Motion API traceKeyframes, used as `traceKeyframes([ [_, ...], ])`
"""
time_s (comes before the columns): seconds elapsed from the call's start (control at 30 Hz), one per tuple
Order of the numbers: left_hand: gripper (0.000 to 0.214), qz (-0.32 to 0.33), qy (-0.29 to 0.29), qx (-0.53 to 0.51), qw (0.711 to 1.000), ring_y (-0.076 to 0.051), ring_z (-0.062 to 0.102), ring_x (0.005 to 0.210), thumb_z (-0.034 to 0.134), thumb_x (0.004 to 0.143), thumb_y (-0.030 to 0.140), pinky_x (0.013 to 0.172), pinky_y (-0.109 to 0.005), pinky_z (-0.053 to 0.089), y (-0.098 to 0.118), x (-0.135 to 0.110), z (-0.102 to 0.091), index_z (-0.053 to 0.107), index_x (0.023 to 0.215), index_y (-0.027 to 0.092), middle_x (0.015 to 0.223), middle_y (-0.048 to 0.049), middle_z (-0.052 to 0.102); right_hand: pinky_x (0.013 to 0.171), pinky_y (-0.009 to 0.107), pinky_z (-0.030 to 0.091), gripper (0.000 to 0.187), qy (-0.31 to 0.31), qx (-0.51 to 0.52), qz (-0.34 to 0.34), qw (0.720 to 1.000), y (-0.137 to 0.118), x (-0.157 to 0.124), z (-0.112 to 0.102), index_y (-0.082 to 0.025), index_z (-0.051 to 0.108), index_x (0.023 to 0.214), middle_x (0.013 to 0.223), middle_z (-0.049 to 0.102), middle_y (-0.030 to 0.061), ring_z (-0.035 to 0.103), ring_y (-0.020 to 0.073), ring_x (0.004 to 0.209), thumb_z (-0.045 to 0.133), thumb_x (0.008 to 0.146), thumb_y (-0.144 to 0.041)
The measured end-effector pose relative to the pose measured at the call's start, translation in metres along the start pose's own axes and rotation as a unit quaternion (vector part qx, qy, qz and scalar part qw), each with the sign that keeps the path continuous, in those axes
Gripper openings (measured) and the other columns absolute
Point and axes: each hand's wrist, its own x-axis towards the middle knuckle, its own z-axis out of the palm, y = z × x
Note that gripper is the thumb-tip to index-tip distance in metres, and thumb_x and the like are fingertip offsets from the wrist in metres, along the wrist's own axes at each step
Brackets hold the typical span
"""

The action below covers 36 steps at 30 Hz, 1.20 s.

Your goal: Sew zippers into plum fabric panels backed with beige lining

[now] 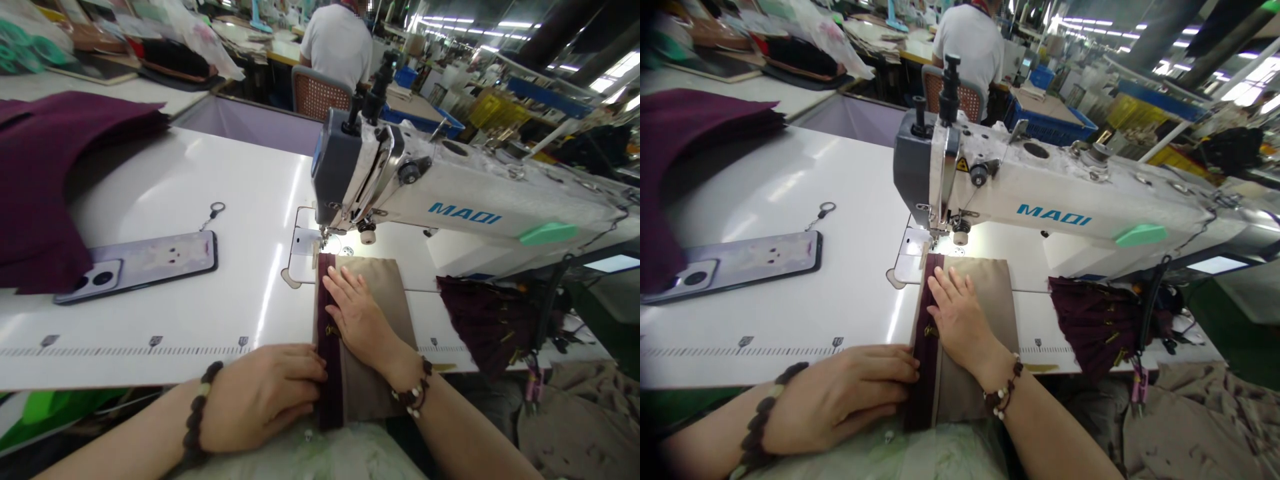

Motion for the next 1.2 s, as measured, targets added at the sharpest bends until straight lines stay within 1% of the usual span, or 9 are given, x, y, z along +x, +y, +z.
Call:
traceKeyframes([
  [0.03, 0.025, -0.011, 0.002, 0.014, 1.000, -0.016, 0.056, 0.094, 0.037, 0.089, 0.013, 0.089, -0.027, 0.047, -0.002, 0.003, -0.007, 0.062, 0.090, 0.015, 0.097, -0.0068, 0.063, 0.105, 0.051, 0.023, 0.043, 0.000, 0.000, 0.000, 1.000, 0.000, 0.000, 0.000, -0.013, 0.039, 0.130, 0.140, 0.032, 0.0090, 0.022, 0.0247, 0.131, 0.035, 0.088, -0.019],
  [0.1, 0.025, -0.037, 0.025, 0.070, 0.997, -0.016, 0.057, 0.092, 0.037, 0.090, 0.015, 0.084, -0.026, 0.049, -0.012, 0.010, -0.020, 0.062, 0.091, 0.015, 0.098, -0.0077, 0.062, 0.105, 0.052, 0.023, 0.043, 0.001, 0.001, 0.002, 1.000, -0.001, 0.000, 0.000, -0.014, 0.040, 0.130, 0.139, 0.033, 0.0096, 0.022, 0.0248, 0.131, 0.035, 0.088, -0.017],
  [0.2, 0.025, -0.059, 0.061, 0.198, 0.976, -0.017, 0.057, 0.093, 0.038, 0.090, 0.017, 0.081, -0.029, 0.050, -0.037, 0.024, -0.035, 0.061, 0.098, 0.013, 0.103, -0.0090, 0.061, 0.104, 0.052, 0.024, 0.043, -0.002, -0.001, 0.007, 1.000, -0.001, 0.000, 0.000, -0.014, 0.039, 0.130, 0.140, 0.032, 0.0079, 0.023, 0.0257, 0.131, 0.035, 0.088, -0.018],
  [0.3, 0.022, -0.061, 0.059, 0.291, 0.953, -0.019, 0.057, 0.096, 0.044, 0.087, 0.015, 0.084, -0.032, 0.050, -0.062, 0.035, -0.039, 0.060, 0.102, 0.010, 0.107, -0.0105, 0.061, 0.105, 0.052, 0.023, 0.044, -0.007, -0.004, 0.005, 1.000, -0.001, 0.000, 0.000, -0.013, 0.038, 0.132, 0.140, 0.031, 0.0071, 0.022, 0.0266, 0.131, 0.035, 0.088, -0.018],
  [0.4, 0.023, -0.067, 0.039, 0.325, 0.943, -0.020, 0.056, 0.099, 0.047, 0.085, 0.015, 0.087, -0.033, 0.048, -0.078, 0.039, -0.037, 0.060, 0.103, 0.009, 0.111, -0.0110, 0.060, 0.104, 0.053, 0.023, 0.045, -0.007, -0.006, 0.001, 1.000, -0.001, 0.000, 0.000, -0.012, 0.037, 0.132, 0.140, 0.031, 0.0086, 0.022, 0.0269, 0.131, 0.036, 0.087, -0.017],
  [0.63, 0.025, -0.075, 0.002, 0.323, 0.943, -0.018, 0.053, 0.106, 0.043, 0.088, 0.018, 0.092, -0.033, 0.045, -0.087, 0.038, -0.034, 0.058, 0.106, 0.012, 0.121, -0.0093, 0.055, 0.104, 0.053, 0.024, 0.045, 0.001, -0.003, -0.005, 1.000, 0.000, 0.000, 0.002, -0.013, 0.038, 0.132, 0.140, 0.032, 0.0095, 0.020, 0.0257, 0.132, 0.036, 0.087, -0.017],
  [0.83, 0.030, -0.064, -0.021, 0.328, 0.942, -0.021, 0.050, 0.110, 0.039, 0.090, 0.018, 0.095, -0.037, 0.042, -0.091, 0.040, -0.032, 0.055, 0.113, 0.008, 0.121, -0.0121, 0.055, 0.104, 0.053, 0.025, 0.045, -0.008, -0.008, 0.001, 1.000, -0.001, 0.001, 0.000, -0.012, 0.037, 0.132, 0.141, 0.031, 0.0071, 0.021, 0.0273, 0.131, 0.035, 0.087, -0.017],
  [1.03, 0.031, -0.069, -0.032, 0.350, 0.934, -0.023, 0.051, 0.109, 0.042, 0.090, 0.021, 0.095, -0.038, 0.041, -0.095, 0.046, -0.035, 0.055, 0.115, 0.008, 0.122, -0.0115, 0.054, 0.104, 0.053, 0.024, 0.045, -0.015, -0.013, 0.001, 1.000, 0.005, 0.007, -0.001, -0.013, 0.037, 0.132, 0.141, 0.029, 0.0066, 0.022, 0.0272, 0.131, 0.036, 0.087, -0.017],
  [1.2, 0.033, -0.069, -0.037, 0.359, 0.930, -0.025, 0.048, 0.111, 0.044, 0.089, 0.024, 0.096, -0.040, 0.040, -0.100, 0.050, -0.038, 0.053, 0.116, 0.006, 0.123, -0.0122, 0.053, 0.105, 0.051, 0.024, 0.045, -0.023, -0.025, 0.006, 0.999, 0.011, 0.017, -0.002, -0.013, 0.037, 0.132, 0.142, 0.028, 0.0035, 0.022, 0.0280, 0.131, 0.035, 0.088, -0.019],
])
